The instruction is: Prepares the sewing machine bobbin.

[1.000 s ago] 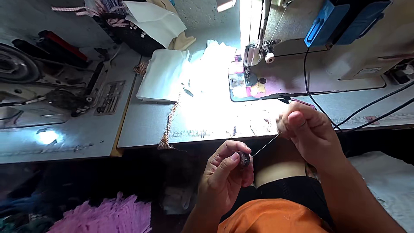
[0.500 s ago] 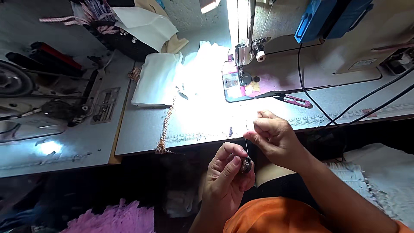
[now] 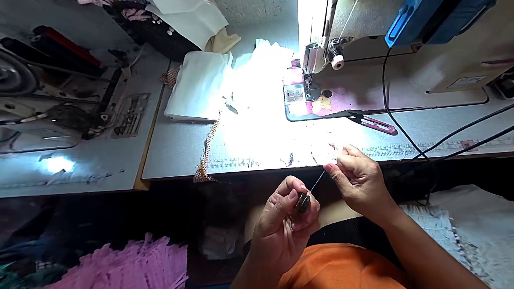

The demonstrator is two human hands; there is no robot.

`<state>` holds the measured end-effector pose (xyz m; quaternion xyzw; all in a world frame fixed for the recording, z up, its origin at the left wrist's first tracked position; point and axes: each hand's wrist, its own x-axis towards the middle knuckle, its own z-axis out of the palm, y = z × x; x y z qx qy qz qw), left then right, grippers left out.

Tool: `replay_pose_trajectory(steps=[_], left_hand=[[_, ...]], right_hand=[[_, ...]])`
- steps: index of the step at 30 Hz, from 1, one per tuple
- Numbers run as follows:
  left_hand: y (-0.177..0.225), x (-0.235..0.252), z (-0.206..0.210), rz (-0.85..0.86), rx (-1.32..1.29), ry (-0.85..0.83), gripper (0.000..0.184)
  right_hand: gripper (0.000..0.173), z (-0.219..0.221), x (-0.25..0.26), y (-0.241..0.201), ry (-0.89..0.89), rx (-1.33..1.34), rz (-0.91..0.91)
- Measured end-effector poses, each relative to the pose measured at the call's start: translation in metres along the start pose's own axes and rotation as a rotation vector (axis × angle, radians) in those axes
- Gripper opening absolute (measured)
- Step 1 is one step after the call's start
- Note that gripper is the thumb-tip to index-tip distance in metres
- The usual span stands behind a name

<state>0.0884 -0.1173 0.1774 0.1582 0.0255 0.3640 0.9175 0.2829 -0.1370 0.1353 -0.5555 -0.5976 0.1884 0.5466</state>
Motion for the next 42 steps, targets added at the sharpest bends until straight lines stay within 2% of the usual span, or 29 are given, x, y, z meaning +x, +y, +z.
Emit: replay_pose_trajectory(steps=[5,7,10,13,18,22,24,27,29,31,33,36,38,40,42], left_hand=[[0.004,-0.004,-0.004,0.047,0.029,0.029,0.013],[0.005,-0.005,-0.006,0.006,0.039,0.017,0.013],[-0.001,-0.007,-0.004,-0.077,-0.063,-0.016,0.010],[0.001,-0.006,-0.005,-0.019,-0.115,-0.024,0.010],[0.011,-0.010,-0.010,0.130,0.079,0.081,0.014],[0.014,-0.010,-0.010,0.097,0.185,0.056,0.013],[0.016,-0.009,-0.010,0.103,0.329,0.054,0.013],[0.018,-0.011,-0.016,0.288,0.813,0.094,0.012],[0.019,-0.013,-0.019,0.365,1.126,0.109,0.018],[0.018,-0.014,-0.022,0.420,1.329,0.136,0.023],[0.016,-0.013,-0.025,0.481,1.430,0.174,0.021],[0.010,-0.012,-0.029,0.534,1.425,0.261,0.017],[0.003,-0.011,-0.030,0.553,1.440,0.296,0.017],[-0.006,-0.012,-0.031,0.569,1.493,0.272,0.019],[-0.013,-0.016,-0.029,0.585,1.538,0.184,0.021]], right_hand=[[0.039,-0.014,-0.013,-0.006,0.033,-0.057,0.007],[0.039,-0.016,-0.013,-0.008,0.031,-0.092,0.003],[0.039,-0.010,-0.010,-0.004,0.019,-0.107,-0.018],[0.039,-0.008,-0.011,-0.006,-0.025,-0.077,-0.027],[0.039,-0.020,-0.022,-0.017,-0.039,-0.106,-0.023],[0.037,-0.024,-0.021,-0.017,0.007,-0.040,-0.016],[0.036,-0.028,-0.015,-0.016,0.071,-0.032,-0.025],[0.033,-0.041,-0.001,-0.021,0.151,-0.140,-0.088],[0.034,-0.053,0.006,-0.029,0.178,-0.240,-0.167],[0.036,-0.062,0.006,-0.039,0.161,-0.301,-0.218],[0.035,-0.066,0.002,-0.042,0.125,-0.277,-0.192],[0.015,-0.072,-0.003,-0.029,0.121,-0.294,-0.068],[0.037,-0.068,-0.006,-0.027,0.135,-0.341,-0.086],[0.040,-0.049,-0.017,-0.039,0.021,-0.246,-0.105],[0.041,-0.019,-0.025,-0.049,-0.180,-0.032,-0.093]])
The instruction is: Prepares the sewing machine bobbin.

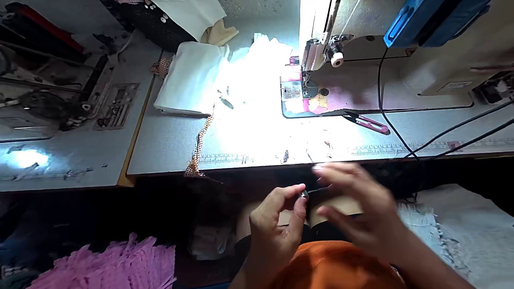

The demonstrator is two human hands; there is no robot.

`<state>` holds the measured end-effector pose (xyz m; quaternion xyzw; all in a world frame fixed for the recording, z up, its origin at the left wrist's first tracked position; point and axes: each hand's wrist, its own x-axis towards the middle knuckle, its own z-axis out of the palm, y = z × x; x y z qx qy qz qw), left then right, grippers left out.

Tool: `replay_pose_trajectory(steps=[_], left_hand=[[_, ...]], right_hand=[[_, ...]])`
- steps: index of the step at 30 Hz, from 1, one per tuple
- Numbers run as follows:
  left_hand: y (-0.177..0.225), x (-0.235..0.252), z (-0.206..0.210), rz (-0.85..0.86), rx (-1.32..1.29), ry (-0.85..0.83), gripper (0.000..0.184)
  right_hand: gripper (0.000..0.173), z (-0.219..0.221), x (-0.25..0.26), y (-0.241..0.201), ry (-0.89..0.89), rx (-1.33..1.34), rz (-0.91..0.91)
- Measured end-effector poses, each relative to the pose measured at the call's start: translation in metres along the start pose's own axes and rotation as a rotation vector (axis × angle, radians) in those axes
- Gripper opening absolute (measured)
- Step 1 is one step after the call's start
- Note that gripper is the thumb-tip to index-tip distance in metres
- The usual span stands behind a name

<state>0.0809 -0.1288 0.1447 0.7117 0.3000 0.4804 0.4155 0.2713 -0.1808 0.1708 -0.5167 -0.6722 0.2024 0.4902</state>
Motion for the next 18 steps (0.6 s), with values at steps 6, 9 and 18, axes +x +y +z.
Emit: replay_pose_trajectory(steps=[6,9,18], left_hand=[[0.017,-0.012,-0.014,-0.174,-0.332,-0.035,0.010],[0.017,-0.014,-0.024,-0.561,-0.705,-0.048,0.010],[-0.008,-0.005,-0.041,-0.900,-0.725,-0.474,0.026]], right_hand=[[0.021,0.029,-0.003,0.001,-0.101,0.354,0.046],[0.017,0.031,-0.007,0.003,-0.104,0.339,0.019],[0.016,0.000,-0.014,0.015,-0.281,-0.017,-0.109]])
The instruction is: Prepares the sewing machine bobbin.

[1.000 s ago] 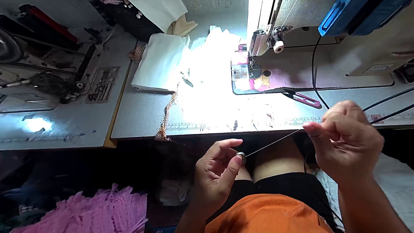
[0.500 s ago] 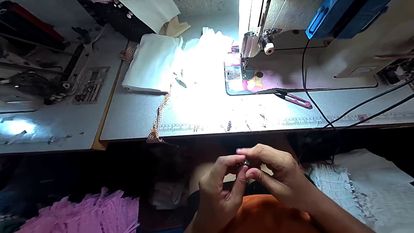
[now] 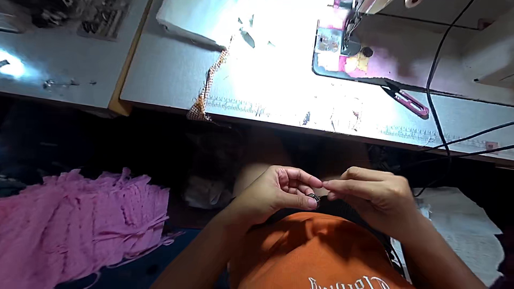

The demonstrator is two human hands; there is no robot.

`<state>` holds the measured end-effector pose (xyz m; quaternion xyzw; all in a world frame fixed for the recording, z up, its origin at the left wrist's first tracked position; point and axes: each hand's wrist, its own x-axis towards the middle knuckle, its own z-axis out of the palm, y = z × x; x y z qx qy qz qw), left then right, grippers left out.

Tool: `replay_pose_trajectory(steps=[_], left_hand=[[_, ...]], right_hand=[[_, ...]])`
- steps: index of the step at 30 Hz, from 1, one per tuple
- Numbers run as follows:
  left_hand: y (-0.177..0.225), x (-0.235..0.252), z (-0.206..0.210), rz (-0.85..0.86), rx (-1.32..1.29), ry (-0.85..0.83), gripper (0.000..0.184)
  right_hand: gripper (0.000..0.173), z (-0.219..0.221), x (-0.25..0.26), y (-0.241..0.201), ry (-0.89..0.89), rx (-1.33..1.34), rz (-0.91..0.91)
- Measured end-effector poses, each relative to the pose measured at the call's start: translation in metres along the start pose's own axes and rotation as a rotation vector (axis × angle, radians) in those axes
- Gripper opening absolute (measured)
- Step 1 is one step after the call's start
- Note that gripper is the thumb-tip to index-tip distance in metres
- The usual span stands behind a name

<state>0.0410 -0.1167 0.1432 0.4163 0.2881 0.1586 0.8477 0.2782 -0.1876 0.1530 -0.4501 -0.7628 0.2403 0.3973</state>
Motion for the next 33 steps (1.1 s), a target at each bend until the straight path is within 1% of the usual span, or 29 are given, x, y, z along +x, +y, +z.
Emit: replay_pose_trajectory(steps=[1,4,6,7,8,10,11,12,14,15,16,18,20,21,23,24,25,26,28,29,31,33], left_hand=[[-0.002,0.000,-0.003,-0.008,0.019,-0.036,0.026],[-0.012,-0.005,-0.010,-0.065,0.037,-0.158,0.018],[-0.020,-0.012,-0.015,-0.073,0.002,-0.206,0.015],[-0.022,-0.017,-0.018,-0.056,-0.028,-0.224,0.015],[-0.021,-0.021,-0.020,-0.031,-0.058,-0.238,0.016],[-0.014,-0.025,-0.023,0.026,-0.083,-0.249,0.018],[-0.009,-0.025,-0.024,0.058,-0.090,-0.243,0.019],[-0.002,-0.025,-0.024,0.085,-0.097,-0.228,0.020],[0.012,-0.024,-0.024,0.108,-0.082,-0.190,0.021],[0.018,-0.022,-0.024,0.109,-0.071,-0.172,0.021],[0.024,-0.019,-0.024,0.108,-0.062,-0.154,0.021],[0.034,-0.014,-0.023,0.109,-0.057,-0.131,0.021],[0.044,-0.010,-0.024,0.121,-0.047,-0.133,0.020],[0.047,-0.008,-0.025,0.126,-0.042,-0.134,0.020],[0.049,-0.008,-0.026,0.120,-0.037,-0.129,0.020],[0.050,-0.008,-0.026,0.118,-0.035,-0.126,0.020],[0.051,-0.007,-0.026,0.116,-0.036,-0.122,0.020],[0.052,-0.006,-0.026,0.107,-0.039,-0.117,0.019],[0.052,-0.005,-0.025,0.087,-0.038,-0.111,0.020],[0.051,-0.004,-0.025,0.081,-0.036,-0.118,0.020],[0.052,-0.001,-0.024,0.078,-0.024,-0.132,0.020],[0.053,0.002,-0.022,0.088,-0.013,-0.155,0.020]], right_hand=[[0.016,-0.007,0.000,0.004,-0.001,0.026,0.012],[0.014,-0.021,-0.001,0.016,0.063,0.064,0.094],[0.011,-0.014,-0.003,0.027,0.127,0.086,0.193],[0.011,-0.007,-0.005,0.034,0.120,0.085,0.253],[0.013,-0.001,-0.009,0.041,0.062,0.058,0.313],[0.020,-0.001,-0.013,0.045,-0.146,-0.018,0.397],[0.023,-0.008,-0.010,0.042,-0.181,-0.039,0.396],[0.025,-0.019,-0.004,0.037,-0.129,-0.067,0.365],[0.024,-0.048,0.013,0.032,0.110,-0.231,0.316],[0.025,-0.063,0.022,0.038,0.220,-0.363,0.335],[0.030,-0.076,0.030,0.050,0.268,-0.495,0.384],[0.043,-0.086,0.039,0.081,0.232,-0.630,0.505],[0.034,-0.080,0.040,0.108,0.250,-0.736,0.484],[0.030,-0.077,0.041,0.113,0.271,-0.777,0.470],[0.029,-0.073,0.040,0.106,0.320,-0.759,0.465],[0.027,-0.072,0.039,0.091,0.333,-0.695,0.478],[0.026,-0.074,0.041,0.071,0.316,-0.605,0.492],[0.026,-0.075,0.041,0.050,0.258,-0.497,0.501],[0.030,-0.071,0.036,0.019,0.062,-0.282,0.451],[0.033,-0.064,0.034,0.008,-0.047,-0.203,0.406],[0.035,-0.044,0.035,-0.004,-0.246,-0.125,0.351],[0.035,-0.021,0.044,-0.009,-0.406,-0.096,0.396]])
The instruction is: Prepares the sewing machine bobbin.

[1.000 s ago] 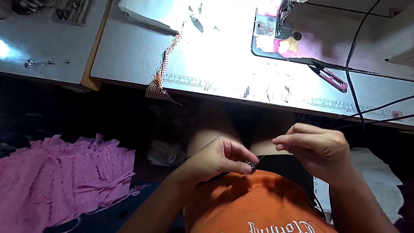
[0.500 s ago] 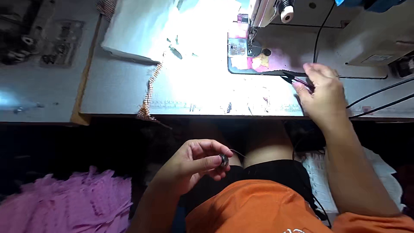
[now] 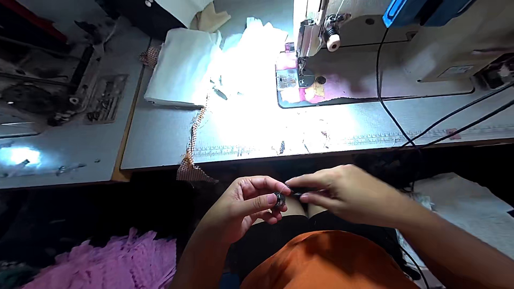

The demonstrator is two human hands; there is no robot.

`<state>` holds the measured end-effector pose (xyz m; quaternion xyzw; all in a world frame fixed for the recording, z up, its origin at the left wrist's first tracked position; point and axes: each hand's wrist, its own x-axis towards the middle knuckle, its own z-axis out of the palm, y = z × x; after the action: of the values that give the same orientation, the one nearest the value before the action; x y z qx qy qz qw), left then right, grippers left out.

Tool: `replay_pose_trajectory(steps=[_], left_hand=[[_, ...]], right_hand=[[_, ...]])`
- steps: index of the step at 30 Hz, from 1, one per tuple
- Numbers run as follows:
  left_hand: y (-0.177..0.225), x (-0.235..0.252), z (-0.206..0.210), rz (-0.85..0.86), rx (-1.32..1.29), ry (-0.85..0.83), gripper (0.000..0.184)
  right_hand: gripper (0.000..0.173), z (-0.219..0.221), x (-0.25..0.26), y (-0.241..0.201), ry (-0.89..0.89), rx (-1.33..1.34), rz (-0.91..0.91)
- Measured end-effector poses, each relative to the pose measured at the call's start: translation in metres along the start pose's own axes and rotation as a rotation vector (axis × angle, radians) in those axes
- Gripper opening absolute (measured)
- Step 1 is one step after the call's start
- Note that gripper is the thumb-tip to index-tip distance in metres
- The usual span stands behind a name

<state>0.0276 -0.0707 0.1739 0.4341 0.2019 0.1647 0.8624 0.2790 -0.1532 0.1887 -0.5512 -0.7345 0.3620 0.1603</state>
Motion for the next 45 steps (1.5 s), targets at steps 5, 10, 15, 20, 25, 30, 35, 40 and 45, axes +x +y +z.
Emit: replay_pose_trajectory(steps=[5,10,15,20,25,30,35,40,45], left_hand=[[0.004,-0.007,0.003,0.059,-0.028,-0.020,0.021],[0.006,-0.024,-0.008,0.071,-0.044,0.120,0.024],[-0.006,-0.013,-0.020,0.089,-0.097,0.262,0.021],[-0.026,0.008,-0.019,0.050,-0.240,0.317,0.017],[-0.034,0.011,-0.011,0.057,-0.279,0.234,0.020],[-0.031,0.012,-0.002,0.062,-0.179,0.189,0.019],[-0.035,0.008,0.002,-0.045,-0.053,0.199,0.021],[-0.051,0.009,0.003,-0.075,-0.075,0.111,0.015],[-0.060,0.003,0.005,-0.150,-0.141,0.066,0.016]], right_hand=[[0.032,0.019,0.030,-0.001,-0.201,-0.010,0.149],[0.030,0.022,0.015,0.013,-0.002,-0.062,0.122],[0.037,-0.025,0.009,0.039,0.581,-0.203,0.161],[0.031,-0.054,0.047,0.113,0.825,-0.361,0.234],[0.042,-0.031,0.045,0.081,0.774,-0.281,0.123],[0.037,0.028,0.027,0.017,0.102,0.547,-0.148],[0.022,0.021,0.022,0.025,0.304,0.382,-0.207],[0.021,0.017,0.014,0.020,0.469,0.243,-0.242],[0.018,0.019,0.018,0.027,0.566,0.207,-0.201]])
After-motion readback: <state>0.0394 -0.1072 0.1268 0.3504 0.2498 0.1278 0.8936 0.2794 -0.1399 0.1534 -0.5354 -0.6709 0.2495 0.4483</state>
